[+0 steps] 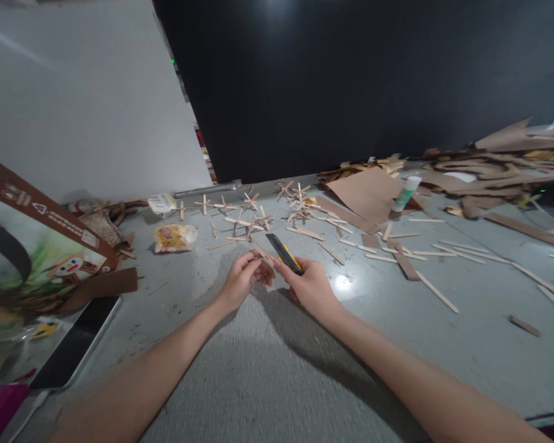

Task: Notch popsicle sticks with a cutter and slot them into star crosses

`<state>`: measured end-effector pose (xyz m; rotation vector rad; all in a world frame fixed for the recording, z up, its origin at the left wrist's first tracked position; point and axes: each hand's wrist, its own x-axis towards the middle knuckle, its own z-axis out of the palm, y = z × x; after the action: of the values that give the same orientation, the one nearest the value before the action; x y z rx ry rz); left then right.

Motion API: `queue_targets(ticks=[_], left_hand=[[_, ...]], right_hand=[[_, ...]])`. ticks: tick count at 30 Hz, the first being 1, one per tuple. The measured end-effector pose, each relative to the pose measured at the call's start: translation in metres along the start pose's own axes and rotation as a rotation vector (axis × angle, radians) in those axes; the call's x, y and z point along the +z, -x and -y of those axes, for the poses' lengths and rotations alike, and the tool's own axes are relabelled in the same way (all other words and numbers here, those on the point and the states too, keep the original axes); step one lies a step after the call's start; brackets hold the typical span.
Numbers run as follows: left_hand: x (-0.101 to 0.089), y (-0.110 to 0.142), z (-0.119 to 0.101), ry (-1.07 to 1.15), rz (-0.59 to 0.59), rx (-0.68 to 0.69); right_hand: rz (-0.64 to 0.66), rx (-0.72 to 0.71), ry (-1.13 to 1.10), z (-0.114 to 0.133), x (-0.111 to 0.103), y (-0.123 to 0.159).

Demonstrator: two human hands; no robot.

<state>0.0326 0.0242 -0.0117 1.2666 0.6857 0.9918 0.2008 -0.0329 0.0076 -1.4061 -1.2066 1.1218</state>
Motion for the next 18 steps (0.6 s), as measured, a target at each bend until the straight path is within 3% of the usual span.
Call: queue_targets(ticks=[4,7,9,10,14,18], left_hand=[[0.001,0.003,-0.001,-0.054,0.033,0.105],[-0.002,0.002,0.002,-0.328,-0.215,0.204],[-0.003,0.003,0.003,-0.630,-0.397,0.245],[-0.003,0.004,0.003,-0.795,-0.425,0.248],[0.004,0.013,0.002,-1.303,-0.245,0.215],[0.009,0.017,0.001,-1.469,-0.228,0.160]], right_hand=[[-0.009,-0.028,0.073,0.000,0.000,0.000],[-0.039,-0.025,0.166,0.003,-0.004,0.000],[-0.045,0.003,0.231,0.006,-0.008,0.000],[-0.039,0.021,0.253,0.008,-0.010,0.001],[0.024,0.067,0.300,0.012,-0.014,0.002],[0.047,0.045,0.383,0.007,-0.014,-0.001]])
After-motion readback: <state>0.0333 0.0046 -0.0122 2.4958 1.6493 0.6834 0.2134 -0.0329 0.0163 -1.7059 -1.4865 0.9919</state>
